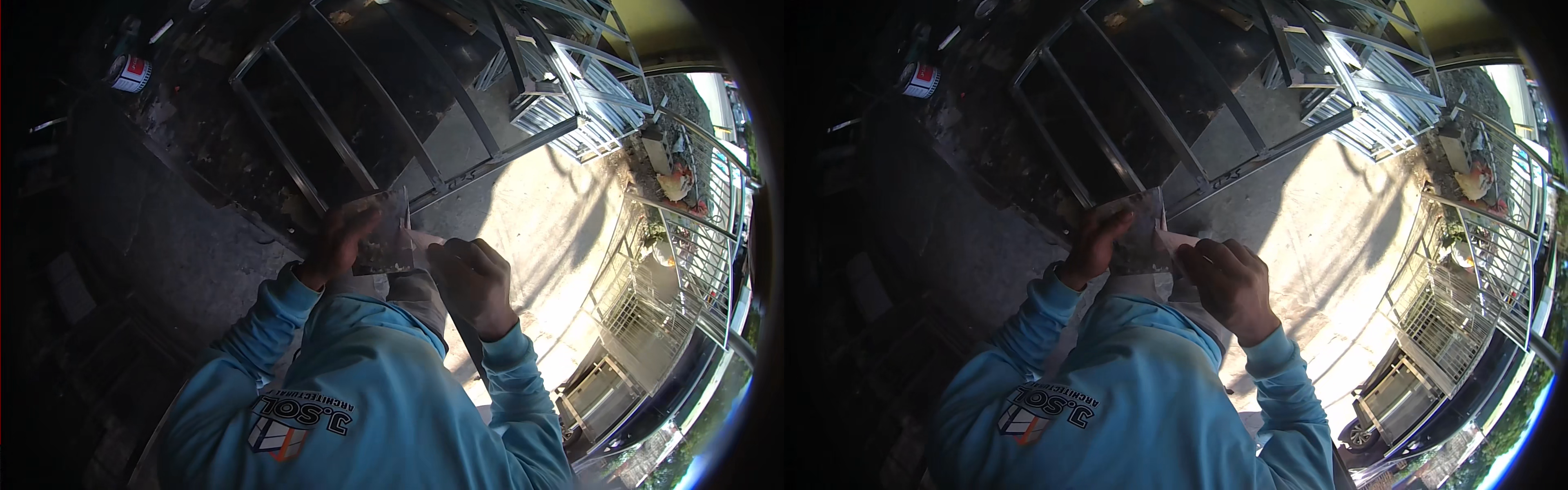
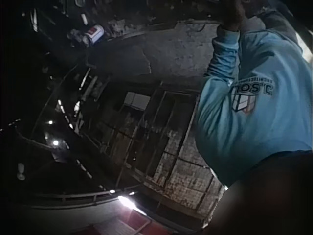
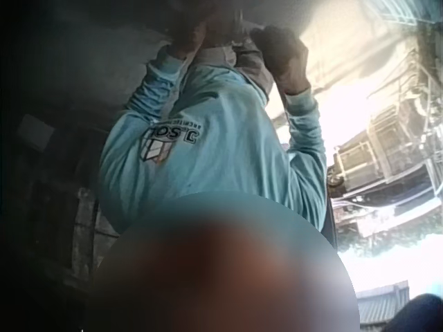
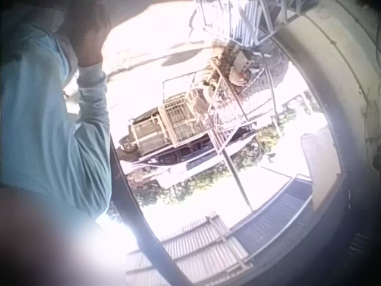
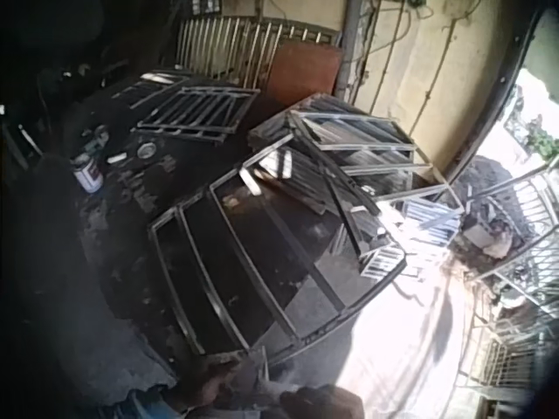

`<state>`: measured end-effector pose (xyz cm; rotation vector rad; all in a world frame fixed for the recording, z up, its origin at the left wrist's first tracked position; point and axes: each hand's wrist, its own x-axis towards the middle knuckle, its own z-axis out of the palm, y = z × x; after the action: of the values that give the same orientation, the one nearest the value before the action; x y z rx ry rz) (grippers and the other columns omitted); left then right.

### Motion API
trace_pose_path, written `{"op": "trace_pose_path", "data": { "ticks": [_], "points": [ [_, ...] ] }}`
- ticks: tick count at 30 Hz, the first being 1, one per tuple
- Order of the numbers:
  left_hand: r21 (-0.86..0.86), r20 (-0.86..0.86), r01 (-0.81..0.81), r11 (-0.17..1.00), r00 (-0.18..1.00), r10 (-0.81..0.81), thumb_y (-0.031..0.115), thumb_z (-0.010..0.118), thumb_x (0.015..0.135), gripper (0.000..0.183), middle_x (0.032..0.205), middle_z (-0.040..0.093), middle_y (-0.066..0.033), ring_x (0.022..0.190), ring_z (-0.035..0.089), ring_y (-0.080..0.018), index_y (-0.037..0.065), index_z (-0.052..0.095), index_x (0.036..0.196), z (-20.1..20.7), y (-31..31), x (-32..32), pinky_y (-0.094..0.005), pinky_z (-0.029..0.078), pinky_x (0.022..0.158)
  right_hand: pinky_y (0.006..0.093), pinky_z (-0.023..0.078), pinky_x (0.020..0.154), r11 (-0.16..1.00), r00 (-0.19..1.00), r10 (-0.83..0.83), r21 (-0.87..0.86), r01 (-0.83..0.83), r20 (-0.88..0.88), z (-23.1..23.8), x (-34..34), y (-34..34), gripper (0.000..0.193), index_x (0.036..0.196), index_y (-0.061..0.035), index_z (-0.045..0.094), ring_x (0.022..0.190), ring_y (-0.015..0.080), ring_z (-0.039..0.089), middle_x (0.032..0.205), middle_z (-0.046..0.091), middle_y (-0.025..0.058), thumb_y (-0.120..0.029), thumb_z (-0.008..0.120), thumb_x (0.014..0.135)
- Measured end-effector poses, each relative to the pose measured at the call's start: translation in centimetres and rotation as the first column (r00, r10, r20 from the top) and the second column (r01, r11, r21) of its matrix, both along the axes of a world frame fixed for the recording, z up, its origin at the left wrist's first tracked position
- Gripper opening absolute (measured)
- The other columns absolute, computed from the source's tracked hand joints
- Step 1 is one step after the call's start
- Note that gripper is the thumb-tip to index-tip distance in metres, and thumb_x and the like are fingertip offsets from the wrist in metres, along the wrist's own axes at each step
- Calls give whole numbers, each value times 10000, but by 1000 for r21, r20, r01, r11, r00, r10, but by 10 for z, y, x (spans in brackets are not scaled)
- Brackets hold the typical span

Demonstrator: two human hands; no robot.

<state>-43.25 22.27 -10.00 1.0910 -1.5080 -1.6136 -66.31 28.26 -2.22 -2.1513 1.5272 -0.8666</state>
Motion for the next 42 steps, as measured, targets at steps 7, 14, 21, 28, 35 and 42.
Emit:
{"op": "trace_pose_path", "data": {
  "ticks": [7, 14, 21, 28, 35, 42],
  "points": [
    [-22, 45, 144, 989, 989, -143, 103, 526, 963, 261, 1213, 607, -182, 1128, 589, -321, 57, 611, 1206, -21, -8, 9, -422, 447, 978, 303, 459, 511, 997, 980, 57, 54, -47, -193, -9, 16, -17, 200, 913, -73, 705, 624, 176, 543, 799, 611, 18, -97, 693, 715],
    [44, -110, 365, 930, 927, -359, 157, 518, 973, 283, 1182, 616, -214, 1115, 594, -336, -8, 611, 1184, 2, -15, 5, -386, 459, 969, 297, 472, 528, 994, 970, -105, 4, 109, -218, -26, 15, -22, 219, 898, -57, 695, 628, 195, 578, 824, 649, 54, -58, 730, 682],
    [345, -130, 368, 864, 930, -344, 161, 566, 929, 355, 1126, 660, -133, 1025, 625, -180, -27, 585, 1230, -27, -2, 23, -303, 483, 890, 280, 516, 685, 676, 665, -700, 542, 499, 260, -60, -14, -10, 271, 1024, 29, 693, 761, 140, 647, 868, 699, 102, -141, 737, 817],
    [107, 11, 352, 930, 935, -355, 149, 555, 945, 333, 1069, 660, -93, 970, 617, -139, -20, 584, 1230, -57, -11, 44, -280, 490, 857, 246, 497, 717, 548, 582, -770, 737, 395, 260, -88, -24, -22, 285, 1089, 45, 680, 796, 117, 618, 903, 700, 72, -127, 690, 862],
    [278, -58, 332, 901, 943, -329, 205, 555, 945, 363, 1077, 668, -112, 1003, 623, -173, -30, 588, 1220, -45, -26, 41, -292, 480, 879, 253, 509, 755, 502, 463, -836, 750, 430, 295, -84, -33, -19, 261, 1097, 60, 671, 850, 133, 636, 978, 702, 98, -43, 658, 858],
    [150, 63, 347, 926, 931, -360, 216, 543, 946, 367, 1099, 669, -127, 1018, 628, -195, -26, 596, 1217, -53, -25, 41, -320, 463, 924, 248, 502, 745, 573, 553, -770, 727, 379, 319, -94, -17, -22, 265, 1087, 52, 678, 821, 117, 627, 940, 705, 89, -80, 684, 858]
  ]
}}
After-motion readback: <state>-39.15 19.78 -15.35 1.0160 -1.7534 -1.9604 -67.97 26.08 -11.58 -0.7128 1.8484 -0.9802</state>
